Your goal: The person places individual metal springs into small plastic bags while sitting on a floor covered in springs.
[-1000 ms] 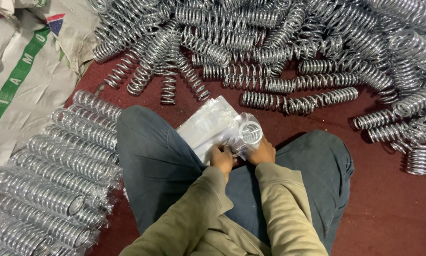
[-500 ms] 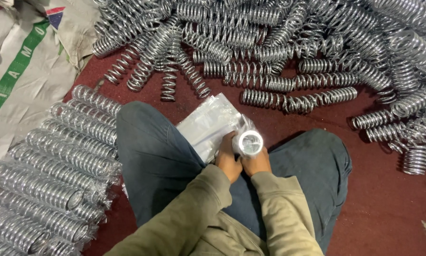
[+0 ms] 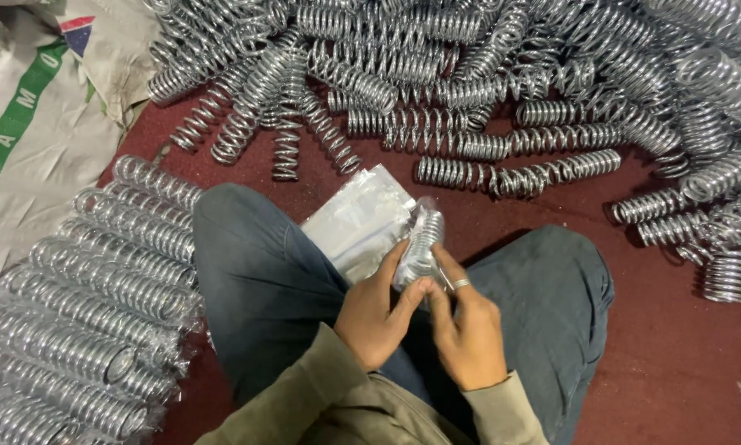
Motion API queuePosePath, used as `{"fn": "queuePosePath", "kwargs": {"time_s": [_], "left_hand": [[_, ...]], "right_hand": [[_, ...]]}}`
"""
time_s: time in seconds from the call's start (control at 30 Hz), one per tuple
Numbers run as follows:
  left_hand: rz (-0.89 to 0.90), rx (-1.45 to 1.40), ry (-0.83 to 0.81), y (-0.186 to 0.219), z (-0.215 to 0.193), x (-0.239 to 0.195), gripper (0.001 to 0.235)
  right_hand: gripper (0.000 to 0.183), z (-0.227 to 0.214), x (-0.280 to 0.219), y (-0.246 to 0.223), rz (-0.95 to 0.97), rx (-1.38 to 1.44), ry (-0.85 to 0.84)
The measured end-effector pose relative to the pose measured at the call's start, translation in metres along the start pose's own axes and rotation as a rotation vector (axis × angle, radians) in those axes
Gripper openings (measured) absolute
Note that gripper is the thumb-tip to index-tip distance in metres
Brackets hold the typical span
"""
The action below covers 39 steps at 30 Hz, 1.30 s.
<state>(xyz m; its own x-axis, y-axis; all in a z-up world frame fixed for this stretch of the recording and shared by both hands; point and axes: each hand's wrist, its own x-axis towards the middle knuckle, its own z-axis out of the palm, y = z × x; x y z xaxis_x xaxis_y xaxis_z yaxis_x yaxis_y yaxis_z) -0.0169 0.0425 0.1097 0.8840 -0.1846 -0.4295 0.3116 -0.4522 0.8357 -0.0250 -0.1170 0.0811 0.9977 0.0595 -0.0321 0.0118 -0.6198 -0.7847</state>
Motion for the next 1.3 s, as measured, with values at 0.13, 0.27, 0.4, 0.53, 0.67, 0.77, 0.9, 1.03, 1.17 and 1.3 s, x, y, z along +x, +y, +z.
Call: {"fn": "queuePosePath", "kwargs": {"time_s": [0.13, 0.27, 0.4, 0.53, 0.67, 0.77, 0.9, 1.03, 1.17, 1.3], "left_hand": [[0.165, 0.01, 0.194, -0.015, 0.016, -0.01, 0.055], [0.607, 0.129, 0.353, -0.01, 0.016, -0.022, 0.038], [0.773, 0.33, 0.379, -0.013, 0.003, -0.026, 0.06], [0.736, 0.393, 0.355, -0.028, 0.006, 0.005, 0.074], [0.818, 0.036, 0.227, -0.009, 0.011, 0.025, 0.029], [0.864, -0.141, 0.277, -0.002, 0.025, 0.027, 0.044], [0.922, -0.085, 0.414, -0.006, 0.049, 0.02, 0.026], [0.948, -0.023, 0.414, -0.024, 0.061, 0.008, 0.014], [0.581, -0.322, 0.246, -0.033, 0.049, -0.022, 0.074], [-0.16, -0.806, -0.02, -0.048, 0.005, -0.057, 0.086]], "right_hand": [[0.027, -0.028, 0.012, -0.036, -0.107, 0.029, 0.089], [0.021, -0.051, 0.009, -0.057, -0.143, 0.005, 0.147], [0.012, -0.055, 0.009, -0.046, -0.193, -0.049, 0.201], [0.008, -0.042, 0.002, -0.051, -0.348, -0.014, 0.082], [0.016, -0.035, -0.004, -0.066, -0.451, -0.121, 0.035], [0.019, -0.043, -0.007, -0.066, -0.408, -0.242, 0.105], [0.052, -0.062, 0.008, -0.064, -0.118, -0.15, -0.071], [0.071, -0.054, 0.034, -0.064, 0.33, -0.282, -0.379], [0.076, -0.038, 0.037, -0.04, 0.471, -0.282, -0.492], [0.048, -0.026, 0.011, -0.015, 0.433, 0.361, -0.116]]}}
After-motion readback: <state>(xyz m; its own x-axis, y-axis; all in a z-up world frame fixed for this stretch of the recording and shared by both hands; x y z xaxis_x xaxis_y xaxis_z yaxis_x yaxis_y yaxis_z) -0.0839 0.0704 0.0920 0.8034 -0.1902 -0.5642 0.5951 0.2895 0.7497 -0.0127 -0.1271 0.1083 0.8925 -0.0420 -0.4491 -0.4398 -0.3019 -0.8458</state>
